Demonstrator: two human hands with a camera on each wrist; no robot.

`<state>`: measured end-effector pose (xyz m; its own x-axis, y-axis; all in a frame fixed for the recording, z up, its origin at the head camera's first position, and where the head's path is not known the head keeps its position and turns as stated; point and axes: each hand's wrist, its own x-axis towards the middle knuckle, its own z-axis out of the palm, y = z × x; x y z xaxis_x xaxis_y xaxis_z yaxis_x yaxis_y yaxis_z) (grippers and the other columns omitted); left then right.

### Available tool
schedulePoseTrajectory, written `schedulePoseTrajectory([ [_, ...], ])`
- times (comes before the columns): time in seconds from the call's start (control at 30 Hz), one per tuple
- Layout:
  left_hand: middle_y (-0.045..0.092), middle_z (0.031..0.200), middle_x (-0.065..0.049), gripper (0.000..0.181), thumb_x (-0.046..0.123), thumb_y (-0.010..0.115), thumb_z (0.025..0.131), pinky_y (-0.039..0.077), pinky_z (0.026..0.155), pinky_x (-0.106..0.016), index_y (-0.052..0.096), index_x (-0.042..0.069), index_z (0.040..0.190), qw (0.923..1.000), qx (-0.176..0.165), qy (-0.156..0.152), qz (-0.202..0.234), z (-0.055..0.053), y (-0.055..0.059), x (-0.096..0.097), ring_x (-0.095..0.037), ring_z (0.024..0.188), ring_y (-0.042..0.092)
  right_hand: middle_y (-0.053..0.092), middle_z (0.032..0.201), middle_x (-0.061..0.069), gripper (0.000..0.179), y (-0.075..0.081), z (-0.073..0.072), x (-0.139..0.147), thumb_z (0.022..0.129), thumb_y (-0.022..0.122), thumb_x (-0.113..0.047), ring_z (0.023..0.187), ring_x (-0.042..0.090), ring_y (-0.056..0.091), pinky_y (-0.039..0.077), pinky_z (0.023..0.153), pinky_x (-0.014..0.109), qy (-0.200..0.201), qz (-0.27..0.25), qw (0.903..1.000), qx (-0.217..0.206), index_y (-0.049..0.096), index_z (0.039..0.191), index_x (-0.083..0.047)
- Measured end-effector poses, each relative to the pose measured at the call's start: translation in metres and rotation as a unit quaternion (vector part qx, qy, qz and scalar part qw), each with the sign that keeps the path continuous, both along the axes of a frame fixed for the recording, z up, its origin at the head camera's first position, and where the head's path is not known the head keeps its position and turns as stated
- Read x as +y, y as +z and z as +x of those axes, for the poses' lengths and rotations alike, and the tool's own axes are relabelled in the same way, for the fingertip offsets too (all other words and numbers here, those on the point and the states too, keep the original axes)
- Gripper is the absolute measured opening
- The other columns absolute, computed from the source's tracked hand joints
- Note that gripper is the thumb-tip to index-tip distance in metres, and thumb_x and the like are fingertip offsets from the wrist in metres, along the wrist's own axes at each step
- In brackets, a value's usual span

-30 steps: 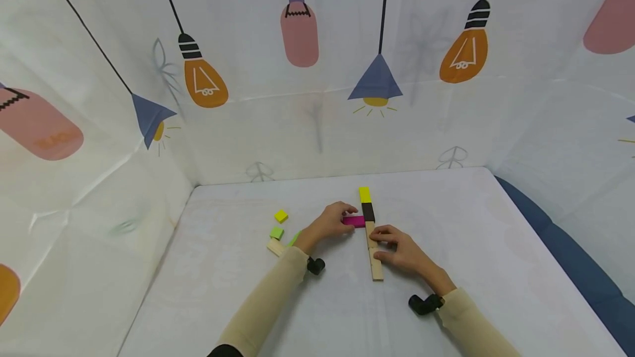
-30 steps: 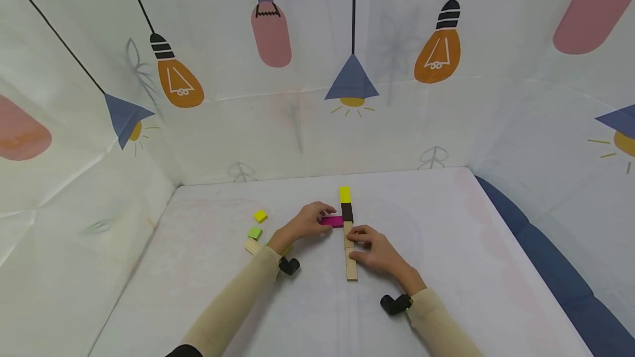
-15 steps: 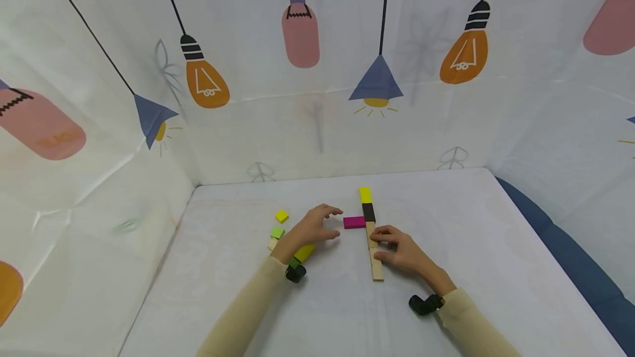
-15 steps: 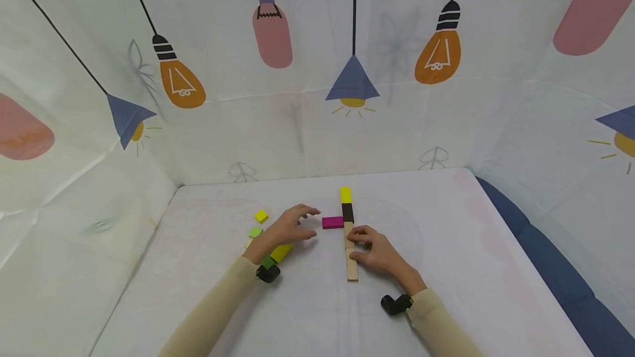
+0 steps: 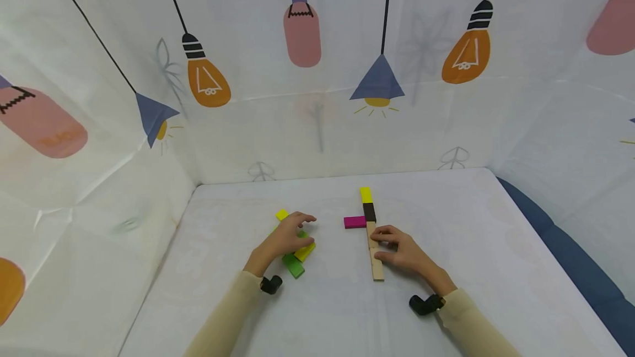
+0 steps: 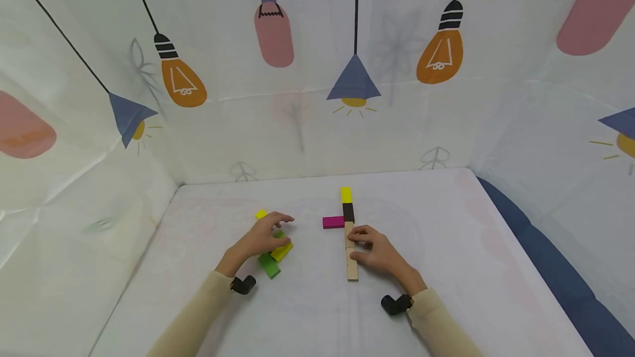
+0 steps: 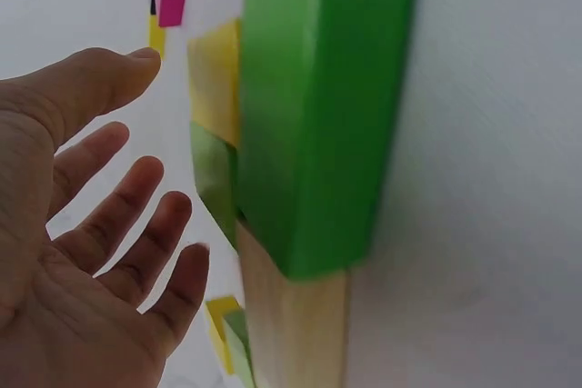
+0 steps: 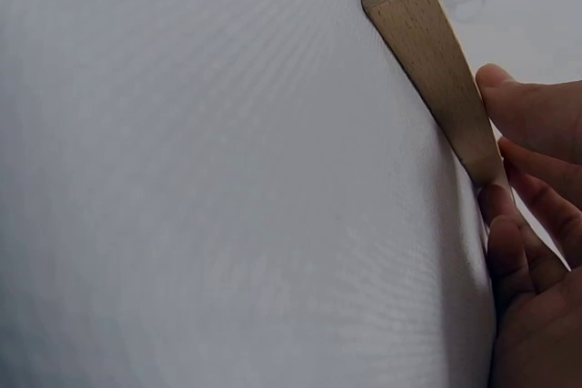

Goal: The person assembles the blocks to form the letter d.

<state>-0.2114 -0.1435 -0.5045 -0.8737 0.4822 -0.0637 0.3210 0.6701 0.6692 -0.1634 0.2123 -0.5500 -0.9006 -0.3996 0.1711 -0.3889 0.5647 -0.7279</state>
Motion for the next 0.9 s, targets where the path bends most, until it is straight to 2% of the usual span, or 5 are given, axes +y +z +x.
schedulePoseTrajectory([
  [0.1,0.062,0.136,-0.007,0.049,0.02,0.078,0.091,0.052,0.098,-0.046,0.063,0.013,0.138,0.9998,0.005,0.011,-0.014,0.0,-0.004,-0.011,-0.027,0.115,0.06,0.065,0.129,0.006,0.044,0.001,0.0,0.0,0.086,0.083,-0.023,0.122,0.032,0.061,0.053,0.102,0.046,0.0,-0.001,1.0,0.003,0.074,0.126,-0.007],
  [0.37,0.069,0.13,-0.004,0.042,0.021,0.08,0.09,0.042,0.101,-0.06,0.07,0.016,0.13,0.9969,0.038,0.048,-0.049,-0.004,-0.008,-0.027,-0.024,0.113,0.062,0.065,0.128,0.006,0.043,0.002,0.0,0.0,0.086,0.083,-0.024,0.121,0.032,0.061,0.054,0.101,0.046,0.0,0.002,1.0,0.005,0.074,0.125,-0.006],
  [0.63,0.072,0.12,-0.007,0.037,0.022,0.081,0.089,0.043,0.087,-0.056,0.073,0.013,0.123,0.9902,0.089,0.07,-0.082,-0.01,-0.006,-0.034,-0.027,0.105,0.063,0.065,0.129,0.007,0.042,-0.002,-0.002,0.002,0.088,0.082,-0.025,0.121,0.033,0.061,0.054,0.101,0.046,-0.002,0.006,1.0,0.006,0.074,0.125,-0.007],
  [0.9,0.073,0.115,-0.001,0.041,0.024,0.082,0.087,0.03,0.093,-0.056,0.071,0.015,0.124,0.9923,0.056,0.098,-0.051,-0.003,-0.012,-0.031,-0.022,0.105,0.063,0.065,0.129,0.005,0.043,-0.003,-0.001,0.002,0.087,0.083,-0.025,0.121,0.032,0.061,0.054,0.101,0.043,-0.002,-0.002,1.0,-0.003,0.075,0.125,-0.008],
])
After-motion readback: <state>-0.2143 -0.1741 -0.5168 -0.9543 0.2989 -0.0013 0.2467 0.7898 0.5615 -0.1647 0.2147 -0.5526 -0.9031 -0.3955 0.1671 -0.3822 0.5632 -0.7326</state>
